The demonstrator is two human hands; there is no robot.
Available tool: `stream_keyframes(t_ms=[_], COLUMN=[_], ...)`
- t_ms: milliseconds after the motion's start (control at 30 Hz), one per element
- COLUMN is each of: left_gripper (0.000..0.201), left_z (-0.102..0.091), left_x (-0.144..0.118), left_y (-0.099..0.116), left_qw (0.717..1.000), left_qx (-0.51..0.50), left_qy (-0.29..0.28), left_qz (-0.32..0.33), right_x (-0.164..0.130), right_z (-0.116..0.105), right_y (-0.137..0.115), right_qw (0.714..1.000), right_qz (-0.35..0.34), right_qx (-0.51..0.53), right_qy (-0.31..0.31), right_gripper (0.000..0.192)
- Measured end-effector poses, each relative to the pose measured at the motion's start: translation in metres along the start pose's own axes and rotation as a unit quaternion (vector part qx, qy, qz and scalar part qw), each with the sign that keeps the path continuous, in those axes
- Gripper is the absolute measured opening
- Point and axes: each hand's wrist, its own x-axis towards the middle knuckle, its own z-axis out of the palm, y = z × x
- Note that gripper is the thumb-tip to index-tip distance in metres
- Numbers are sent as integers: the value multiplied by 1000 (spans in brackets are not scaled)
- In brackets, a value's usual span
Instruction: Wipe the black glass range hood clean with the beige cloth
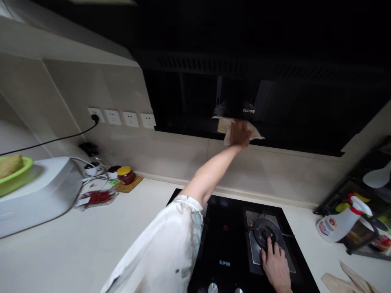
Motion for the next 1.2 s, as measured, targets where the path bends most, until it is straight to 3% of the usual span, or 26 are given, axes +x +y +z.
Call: stream_keyframes(t_ms=[67,133,200,267,367,533,700,767,833,900,967,1067,1200], left_gripper=[62,63,63,63,63,67,72,71,70,69,70,73,71], left_z=[17,25,24,16,-1,-31,-88,-111,-125,-127,-119,-95,-56], left_x=[-4,-9,-12,-13,-15,-25,-41,-48,-52,-52,-48,-38,-21], left_y=[30,46,47,33,-4,-94,-207,-242,-263,-266,-253,-214,-147], left_qw=[997,992,985,981,990,996,948,933,927,922,916,910,922], left_qx=[2,1,-3,-10,-19,-33,-58,-71,-83,-88,-89,-89,-92], left_qy=[-28,-47,-64,-70,-48,54,169,184,189,195,203,217,215], left_qz=[67,118,163,182,134,-63,-264,-301,-314,-323,-334,-343,-310], right_x=[0,1,1,2,2,2,2,2,2,2,2,3,5], right_z=[-2,-6,-9,-11,-12,-9,-8,-7,-7,-5,-4,-4,-10], right_y=[-1,-2,-3,-3,-3,-1,1,1,1,-1,-4,-10,-17], right_qw=[1000,1000,999,999,999,999,1000,1000,1000,1000,1000,1000,999], right_qz=[5,7,7,7,9,6,-8,-10,-10,-11,-10,0,20], right_qx=[0,-2,-4,-5,-1,5,-4,-8,-12,-14,-11,2,13], right_qy=[-14,-26,-32,-35,-46,-38,-14,-18,-20,-17,-12,-15,-39], right_gripper=[58,58,59,60,60,60,61,60,59,59,59,57,56])
